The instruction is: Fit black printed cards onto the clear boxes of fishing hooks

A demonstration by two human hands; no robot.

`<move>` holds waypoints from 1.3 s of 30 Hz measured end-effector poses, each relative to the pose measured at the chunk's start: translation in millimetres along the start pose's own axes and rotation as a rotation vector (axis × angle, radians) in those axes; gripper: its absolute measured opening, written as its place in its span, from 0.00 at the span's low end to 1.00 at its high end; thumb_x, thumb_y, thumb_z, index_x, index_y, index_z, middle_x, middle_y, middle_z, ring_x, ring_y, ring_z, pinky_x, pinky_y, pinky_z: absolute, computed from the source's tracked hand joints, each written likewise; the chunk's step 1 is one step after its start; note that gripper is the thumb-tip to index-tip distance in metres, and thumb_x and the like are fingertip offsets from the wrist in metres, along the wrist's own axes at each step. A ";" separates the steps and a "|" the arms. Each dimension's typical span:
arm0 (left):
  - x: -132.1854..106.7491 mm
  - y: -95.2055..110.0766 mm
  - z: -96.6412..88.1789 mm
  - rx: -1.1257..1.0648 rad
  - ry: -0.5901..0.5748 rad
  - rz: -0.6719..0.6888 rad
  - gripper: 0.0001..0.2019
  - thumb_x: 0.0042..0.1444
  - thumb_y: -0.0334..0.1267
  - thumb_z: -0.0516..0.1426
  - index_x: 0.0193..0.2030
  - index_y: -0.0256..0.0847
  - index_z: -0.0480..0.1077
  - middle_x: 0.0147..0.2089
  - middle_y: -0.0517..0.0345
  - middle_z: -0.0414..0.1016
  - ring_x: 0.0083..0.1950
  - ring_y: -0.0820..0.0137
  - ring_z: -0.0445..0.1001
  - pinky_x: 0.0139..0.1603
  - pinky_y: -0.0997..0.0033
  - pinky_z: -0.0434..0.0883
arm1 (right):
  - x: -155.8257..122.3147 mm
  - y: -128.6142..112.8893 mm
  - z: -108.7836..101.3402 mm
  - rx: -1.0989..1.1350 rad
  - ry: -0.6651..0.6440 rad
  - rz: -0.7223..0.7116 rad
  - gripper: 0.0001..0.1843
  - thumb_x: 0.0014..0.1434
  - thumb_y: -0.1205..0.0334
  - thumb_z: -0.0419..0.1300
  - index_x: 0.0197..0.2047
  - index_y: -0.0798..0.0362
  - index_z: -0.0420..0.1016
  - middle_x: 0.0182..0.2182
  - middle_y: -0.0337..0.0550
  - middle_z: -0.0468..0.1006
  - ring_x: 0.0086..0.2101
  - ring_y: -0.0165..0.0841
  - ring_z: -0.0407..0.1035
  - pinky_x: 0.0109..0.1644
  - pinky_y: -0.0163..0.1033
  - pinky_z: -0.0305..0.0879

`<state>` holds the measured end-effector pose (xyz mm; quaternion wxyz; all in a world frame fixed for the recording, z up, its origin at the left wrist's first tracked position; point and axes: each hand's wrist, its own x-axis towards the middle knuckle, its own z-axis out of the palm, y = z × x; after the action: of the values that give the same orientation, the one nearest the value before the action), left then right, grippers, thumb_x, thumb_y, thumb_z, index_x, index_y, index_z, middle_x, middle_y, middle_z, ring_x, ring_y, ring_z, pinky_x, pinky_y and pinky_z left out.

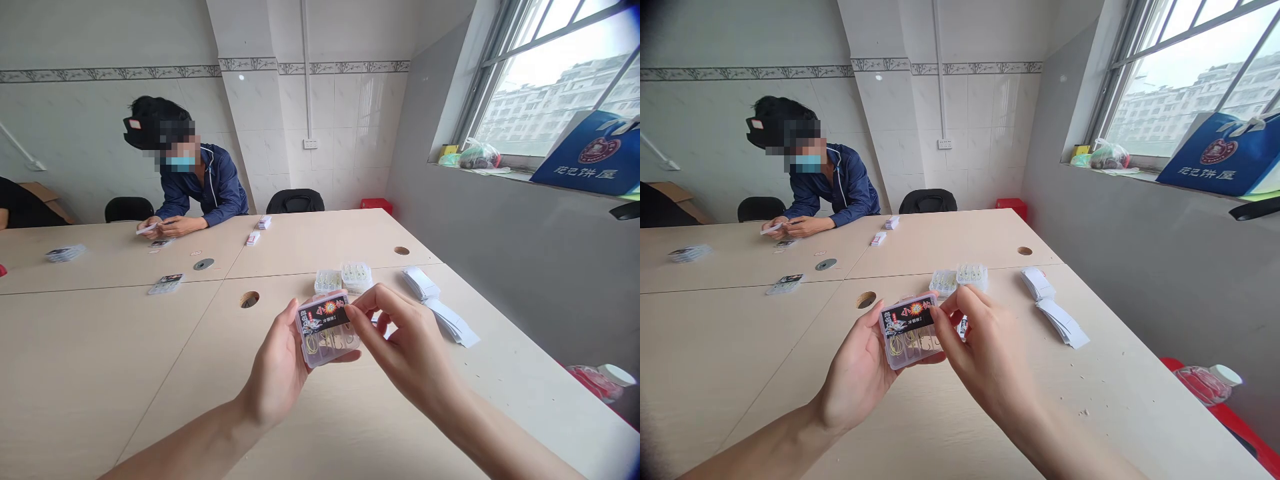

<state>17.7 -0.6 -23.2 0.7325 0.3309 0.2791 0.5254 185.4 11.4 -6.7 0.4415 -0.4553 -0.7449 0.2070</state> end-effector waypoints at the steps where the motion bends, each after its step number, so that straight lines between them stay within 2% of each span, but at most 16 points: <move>1: -0.1 0.2 0.2 -0.002 -0.002 0.002 0.24 0.65 0.51 0.46 0.57 0.40 0.72 0.59 0.48 0.74 0.62 0.52 0.68 0.58 0.48 0.68 | -0.1 0.0 -0.2 0.001 0.000 -0.001 0.11 0.65 0.59 0.55 0.30 0.50 0.67 0.28 0.37 0.76 0.25 0.29 0.66 0.25 0.36 0.61; 9: 0.3 -0.2 -0.5 -0.012 -0.017 -0.002 0.24 0.66 0.51 0.45 0.58 0.41 0.71 0.60 0.49 0.73 0.63 0.52 0.67 0.58 0.50 0.68 | -0.3 -1.4 -0.9 0.013 -0.009 0.019 0.10 0.64 0.58 0.56 0.31 0.51 0.69 0.29 0.38 0.76 0.25 0.28 0.67 0.26 0.36 0.63; 20: -2.2 0.9 4.7 0.002 0.002 0.011 0.23 0.66 0.51 0.46 0.55 0.40 0.73 0.61 0.50 0.73 0.63 0.52 0.67 0.59 0.50 0.67 | -3.1 -1.4 -1.3 -0.025 -0.001 -0.023 0.10 0.66 0.60 0.54 0.31 0.50 0.67 0.29 0.38 0.75 0.25 0.28 0.66 0.22 0.33 0.60; 39: -3.2 -0.5 3.1 0.004 -0.006 0.006 0.23 0.66 0.51 0.46 0.56 0.41 0.72 0.61 0.49 0.72 0.63 0.52 0.67 0.59 0.50 0.67 | 1.6 -1.6 -2.2 0.092 -0.049 0.080 0.12 0.65 0.58 0.55 0.30 0.51 0.68 0.29 0.38 0.76 0.26 0.30 0.68 0.28 0.38 0.63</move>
<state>19.4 -4.4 -21.5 0.7311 0.3348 0.2770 0.5261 186.1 11.7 -3.6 0.4348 -0.4586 -0.7266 0.2696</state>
